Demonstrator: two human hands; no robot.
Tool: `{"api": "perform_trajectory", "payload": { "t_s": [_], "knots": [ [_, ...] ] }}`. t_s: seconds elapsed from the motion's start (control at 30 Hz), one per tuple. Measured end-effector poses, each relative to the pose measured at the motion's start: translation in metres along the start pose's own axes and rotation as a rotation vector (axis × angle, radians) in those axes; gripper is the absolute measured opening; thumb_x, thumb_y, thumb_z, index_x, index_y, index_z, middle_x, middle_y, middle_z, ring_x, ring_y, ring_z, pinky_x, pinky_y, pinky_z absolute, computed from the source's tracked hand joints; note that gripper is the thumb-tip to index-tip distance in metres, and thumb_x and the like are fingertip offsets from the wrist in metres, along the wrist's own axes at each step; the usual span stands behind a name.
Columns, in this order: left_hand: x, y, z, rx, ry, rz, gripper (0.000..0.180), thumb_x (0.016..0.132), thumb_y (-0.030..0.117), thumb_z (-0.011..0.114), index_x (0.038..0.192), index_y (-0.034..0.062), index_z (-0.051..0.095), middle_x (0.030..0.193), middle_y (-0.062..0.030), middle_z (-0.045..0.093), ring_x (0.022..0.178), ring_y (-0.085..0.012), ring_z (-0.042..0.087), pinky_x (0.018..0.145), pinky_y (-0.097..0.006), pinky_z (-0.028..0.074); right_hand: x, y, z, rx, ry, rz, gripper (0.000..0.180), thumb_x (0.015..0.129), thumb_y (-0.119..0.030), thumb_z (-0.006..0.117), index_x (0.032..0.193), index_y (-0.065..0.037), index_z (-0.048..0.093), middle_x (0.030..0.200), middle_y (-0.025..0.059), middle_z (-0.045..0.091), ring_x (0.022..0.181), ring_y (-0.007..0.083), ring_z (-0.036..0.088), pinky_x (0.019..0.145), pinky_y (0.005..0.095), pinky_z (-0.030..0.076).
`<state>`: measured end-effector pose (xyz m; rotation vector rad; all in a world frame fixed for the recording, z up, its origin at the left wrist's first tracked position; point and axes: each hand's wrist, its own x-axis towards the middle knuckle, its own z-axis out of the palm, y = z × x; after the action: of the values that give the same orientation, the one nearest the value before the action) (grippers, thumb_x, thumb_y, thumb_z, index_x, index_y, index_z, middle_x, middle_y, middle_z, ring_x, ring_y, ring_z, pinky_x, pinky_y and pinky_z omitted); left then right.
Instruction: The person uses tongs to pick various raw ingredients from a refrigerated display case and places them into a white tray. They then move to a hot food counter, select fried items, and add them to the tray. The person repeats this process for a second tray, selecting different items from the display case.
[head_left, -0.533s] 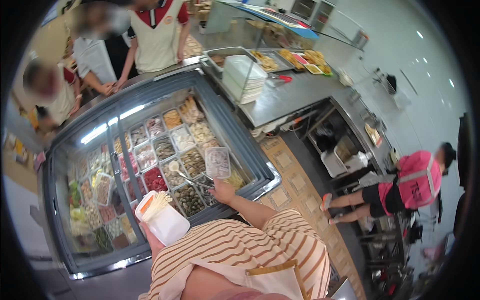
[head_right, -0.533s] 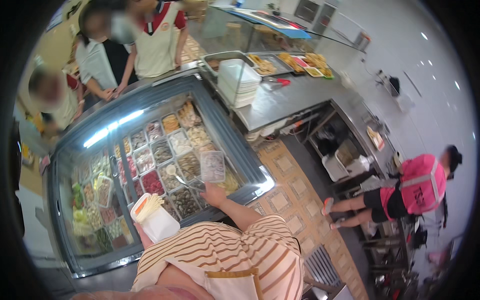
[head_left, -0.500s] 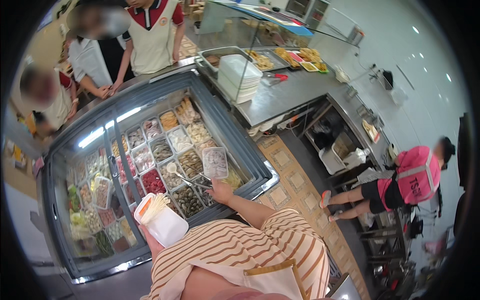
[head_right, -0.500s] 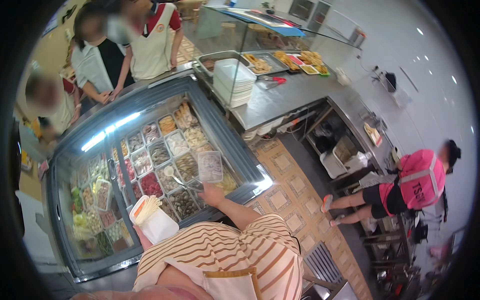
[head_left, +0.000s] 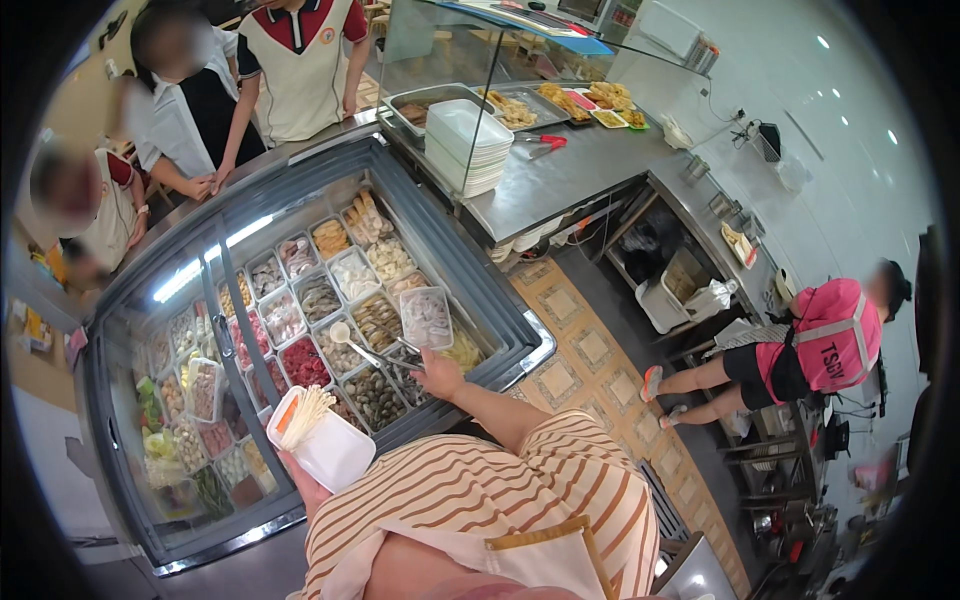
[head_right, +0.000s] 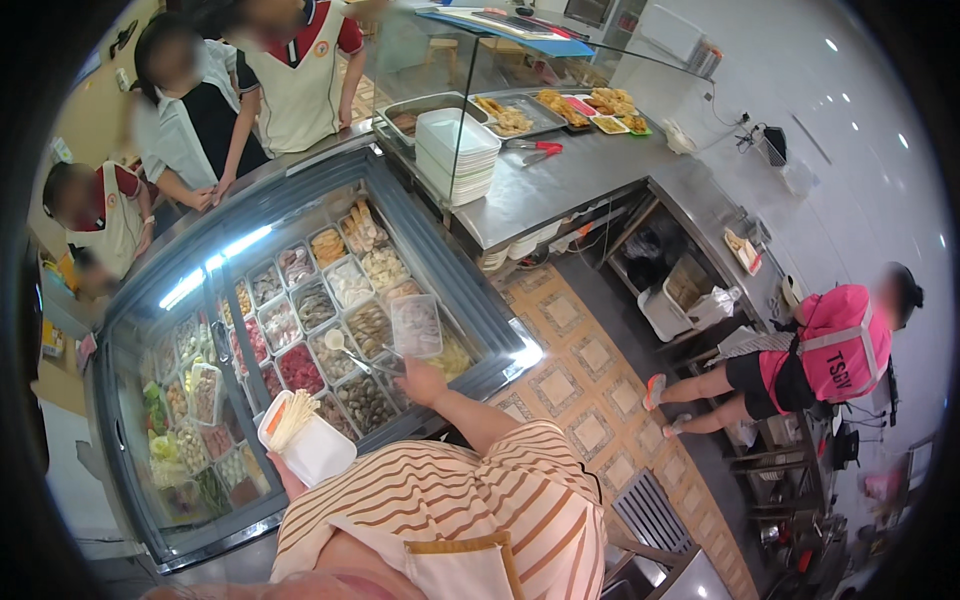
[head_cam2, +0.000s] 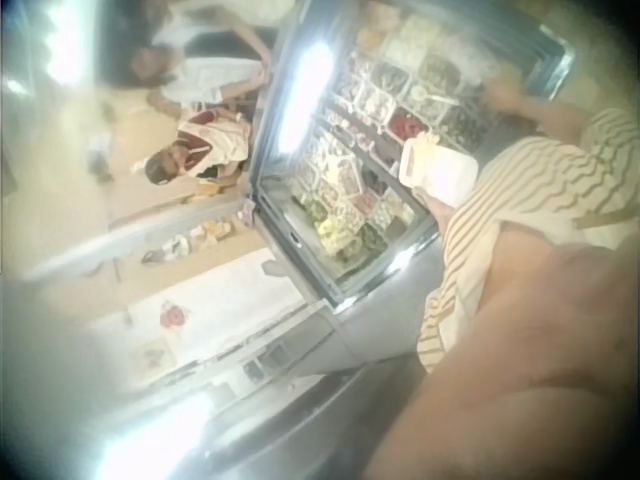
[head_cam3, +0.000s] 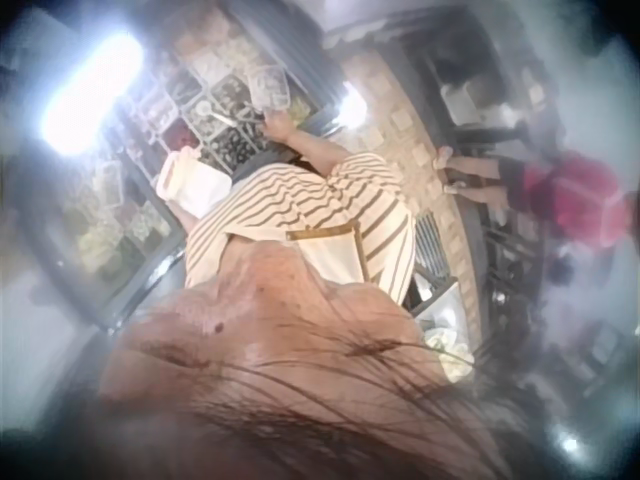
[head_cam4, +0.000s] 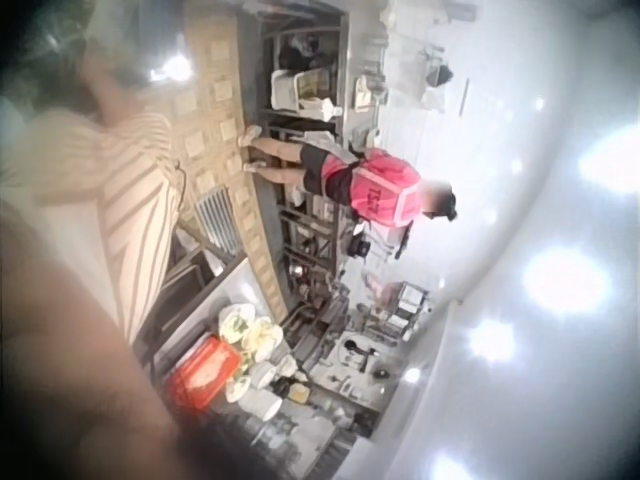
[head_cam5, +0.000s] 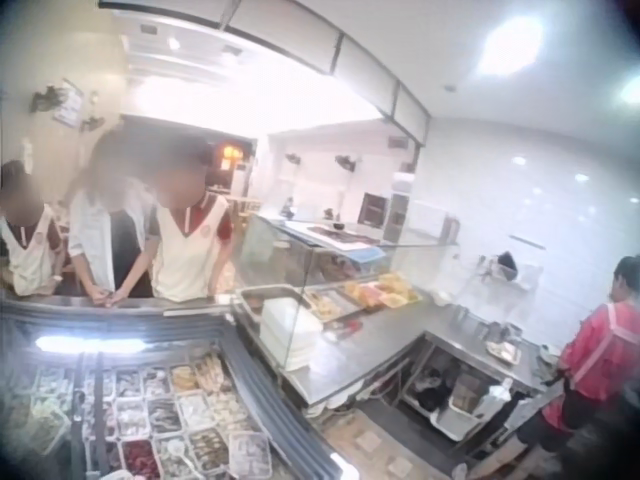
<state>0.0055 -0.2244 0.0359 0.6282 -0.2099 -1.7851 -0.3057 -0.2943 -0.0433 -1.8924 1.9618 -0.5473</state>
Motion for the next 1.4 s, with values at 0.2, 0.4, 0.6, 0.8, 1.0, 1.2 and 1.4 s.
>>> {"api": "perform_trajectory", "payload": {
  "t_s": [0.2,0.4,0.6,0.8,1.0,1.2,1.4],
  "knots": [
    [0.001,-0.005,0.009,-0.067,-0.041,0.040,0.076,0.082,0.063,0.043,0.138,0.0136,0.030,0.135,-0.0085,0.042,0.120,-0.0275,0.045,0.099,-0.044,0.039,0.000,-0.002,-0.003,0.046,0.011,0.003,0.051,0.079,-0.034,0.062,0.112,-0.001,0.044,0.093,0.0216,0.060,0.082,0.0390,0.058,0.070,0.0474,0.046],
    [0.008,-0.003,-0.029,-0.171,-0.021,-0.026,0.076,0.083,0.063,0.039,0.139,0.0114,0.030,0.137,-0.0098,0.041,0.122,-0.0290,0.043,0.101,-0.044,0.037,0.000,-0.004,-0.002,0.016,0.057,-0.053,0.048,0.078,-0.033,0.063,0.108,-0.001,0.045,0.089,0.0206,0.061,0.081,0.0380,0.059,0.067,0.0468,0.046],
    [0.012,-0.001,-0.032,-0.211,-0.035,-0.044,0.076,0.085,0.063,0.035,0.139,0.0098,0.030,0.137,-0.0122,0.040,0.122,-0.0298,0.043,0.101,-0.045,0.036,0.001,0.004,0.003,-0.032,0.018,-0.070,0.061,0.079,-0.039,0.062,0.121,0.001,0.042,0.093,0.0241,0.060,0.077,0.0398,0.060,0.064,0.0464,0.047],
    [0.011,0.000,-0.033,-0.198,-0.007,-0.026,0.077,0.084,0.064,0.035,0.138,0.0091,0.031,0.136,-0.0127,0.041,0.121,-0.0295,0.044,0.100,-0.044,0.038,0.001,0.004,0.005,0.005,0.080,-0.112,0.053,0.078,-0.034,0.064,0.112,-0.001,0.043,0.089,0.0224,0.060,0.076,0.0401,0.059,0.064,0.0479,0.046],
    [0.016,-0.003,-0.051,-0.196,0.018,-0.021,0.077,0.084,0.064,0.037,0.136,0.0084,0.034,0.134,-0.0122,0.044,0.119,-0.0290,0.047,0.099,-0.043,0.039,0.002,0.005,0.008,-0.013,0.030,-0.053,0.063,0.076,-0.037,0.066,0.122,-0.002,0.041,0.093,0.0237,0.060,0.079,0.0425,0.058,0.066,0.0498,0.045],
    [0.019,-0.004,-0.056,-0.191,0.037,0.002,0.077,0.083,0.063,0.040,0.136,0.0067,0.035,0.132,-0.0131,0.046,0.118,-0.0290,0.048,0.098,-0.043,0.039,0.002,0.006,0.007,-0.030,0.033,-0.101,0.059,0.077,-0.035,0.065,0.120,-0.001,0.041,0.093,0.0227,0.060,0.079,0.0412,0.058,0.066,0.0488,0.046],
    [0.013,0.000,-0.041,-0.206,0.011,-0.009,0.075,0.085,0.061,0.042,0.135,0.0058,0.036,0.132,-0.0134,0.046,0.117,-0.0287,0.048,0.098,-0.043,0.040,0.002,0.009,0.010,-0.048,0.033,-0.111,0.062,0.077,-0.037,0.064,0.123,-0.003,0.040,0.093,0.0223,0.060,0.080,0.0408,0.059,0.067,0.0494,0.046]
  ]
}}
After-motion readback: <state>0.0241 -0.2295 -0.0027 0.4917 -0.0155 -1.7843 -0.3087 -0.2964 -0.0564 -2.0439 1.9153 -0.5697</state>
